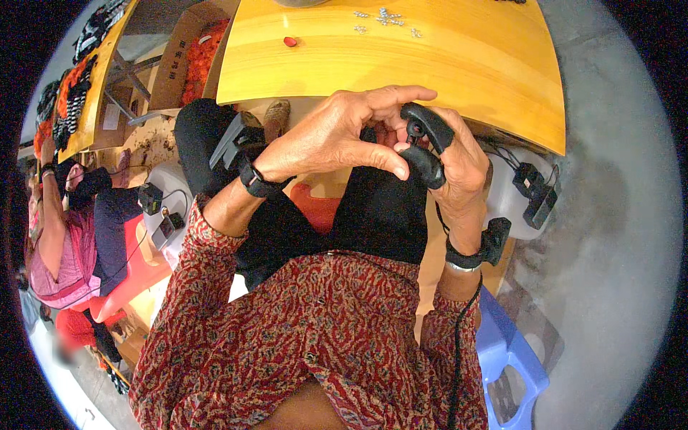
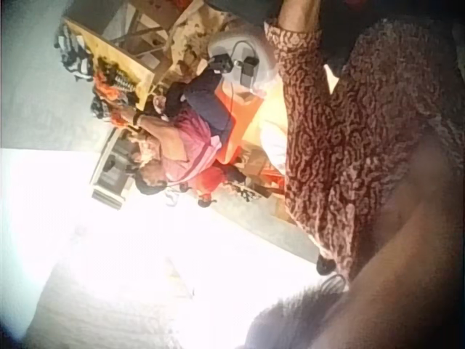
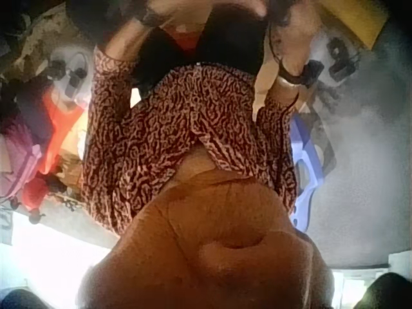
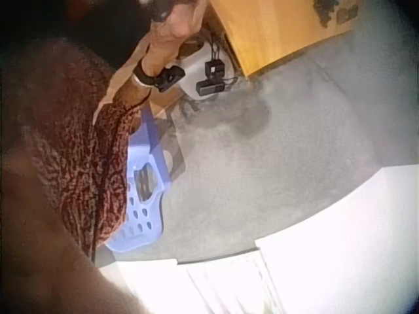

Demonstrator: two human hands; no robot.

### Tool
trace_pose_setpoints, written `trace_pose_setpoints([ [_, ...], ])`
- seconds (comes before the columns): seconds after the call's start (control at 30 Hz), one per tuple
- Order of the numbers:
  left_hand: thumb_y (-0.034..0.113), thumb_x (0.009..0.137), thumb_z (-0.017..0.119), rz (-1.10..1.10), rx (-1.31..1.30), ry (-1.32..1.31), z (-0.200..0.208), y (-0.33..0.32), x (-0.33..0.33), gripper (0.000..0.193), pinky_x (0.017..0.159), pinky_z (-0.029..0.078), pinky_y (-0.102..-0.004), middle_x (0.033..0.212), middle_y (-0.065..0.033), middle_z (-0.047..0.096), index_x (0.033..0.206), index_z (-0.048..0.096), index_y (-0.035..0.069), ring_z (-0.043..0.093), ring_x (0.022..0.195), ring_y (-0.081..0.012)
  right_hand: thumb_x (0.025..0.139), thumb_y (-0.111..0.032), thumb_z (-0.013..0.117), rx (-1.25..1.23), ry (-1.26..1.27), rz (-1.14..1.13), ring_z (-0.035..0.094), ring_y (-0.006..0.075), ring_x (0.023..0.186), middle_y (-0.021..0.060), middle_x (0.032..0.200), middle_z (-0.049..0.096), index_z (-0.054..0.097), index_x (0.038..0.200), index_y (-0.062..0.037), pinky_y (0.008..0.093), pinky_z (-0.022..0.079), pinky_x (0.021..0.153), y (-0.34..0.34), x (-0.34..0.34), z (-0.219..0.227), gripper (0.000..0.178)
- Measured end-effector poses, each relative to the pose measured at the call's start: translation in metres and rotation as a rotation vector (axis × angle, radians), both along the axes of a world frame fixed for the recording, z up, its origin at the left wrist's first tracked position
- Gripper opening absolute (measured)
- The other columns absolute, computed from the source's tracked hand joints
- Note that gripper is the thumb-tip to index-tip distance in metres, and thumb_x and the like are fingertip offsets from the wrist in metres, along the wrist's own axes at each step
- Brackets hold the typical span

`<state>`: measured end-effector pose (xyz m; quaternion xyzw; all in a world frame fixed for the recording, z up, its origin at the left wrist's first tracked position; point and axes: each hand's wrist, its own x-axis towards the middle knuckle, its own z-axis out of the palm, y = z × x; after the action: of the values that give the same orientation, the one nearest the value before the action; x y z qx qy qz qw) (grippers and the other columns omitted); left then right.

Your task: The person assembles small black plastic components with metallic fasteners by hand.

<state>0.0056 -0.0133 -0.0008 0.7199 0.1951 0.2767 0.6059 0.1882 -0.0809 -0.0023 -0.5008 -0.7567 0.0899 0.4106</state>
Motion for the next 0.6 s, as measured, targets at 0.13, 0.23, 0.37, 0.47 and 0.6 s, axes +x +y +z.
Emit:
trace_pose_setpoints([
  [0.13,0.023,0.067,0.08,-0.011,0.04,-0.003,0.001,-0.004,0.0,0.072,0.067,0.048,-0.0241,0.077,-0.0017,0.059,0.131,0.048,0.008,0.056,0.071,-0.0097,0.071,-0.02,0.075,0.036,-0.023,0.015,0.064,0.026,0.079,0.0135,0.094,0.062,0.061,0.099,0.0009,0.0314,0.051,0.067,-0.002,-0.001,0.001,0.038],
  [0.23,0.024,0.067,0.08,0.051,0.146,0.012,-0.002,-0.006,0.002,0.069,0.068,0.048,-0.0243,0.076,-0.0006,0.06,0.128,0.052,0.009,0.056,0.071,-0.0096,0.07,-0.02,0.075,0.06,-0.037,0.0,0.065,0.0273,0.08,0.014,0.094,0.063,0.062,0.098,0.001,0.0325,0.052,0.068,-0.002,0.003,-0.003,0.037],
  [0.37,0.023,0.067,0.079,0.063,0.09,-0.048,-0.009,-0.007,0.003,0.066,0.07,0.048,-0.0238,0.076,-0.0007,0.06,0.127,0.053,0.01,0.056,0.072,-0.0089,0.071,-0.02,0.075,0.053,-0.048,0.014,0.065,0.0283,0.081,0.0148,0.095,0.063,0.061,0.098,0.0015,0.0333,0.052,0.069,-0.003,0.002,-0.004,0.037],
  [0.47,0.022,0.068,0.079,0.066,0.08,-0.058,-0.01,-0.007,0.005,0.064,0.071,0.048,-0.0235,0.077,-0.0007,0.061,0.126,0.054,0.009,0.055,0.073,-0.0082,0.071,-0.019,0.075,0.056,-0.067,0.005,0.065,0.0285,0.08,0.0147,0.095,0.063,0.061,0.098,0.0017,0.0332,0.052,0.068,-0.003,0.004,-0.007,0.037],
  [0.6,0.021,0.068,0.078,0.065,0.104,-0.077,-0.013,-0.007,0.006,0.063,0.072,0.047,-0.0232,0.078,0.0,0.06,0.125,0.055,0.008,0.054,0.074,-0.0073,0.071,-0.019,0.075,0.069,-0.057,0.012,0.065,0.0283,0.08,0.0144,0.095,0.063,0.061,0.098,0.0012,0.0331,0.052,0.068,-0.002,0.003,-0.004,0.037],
])
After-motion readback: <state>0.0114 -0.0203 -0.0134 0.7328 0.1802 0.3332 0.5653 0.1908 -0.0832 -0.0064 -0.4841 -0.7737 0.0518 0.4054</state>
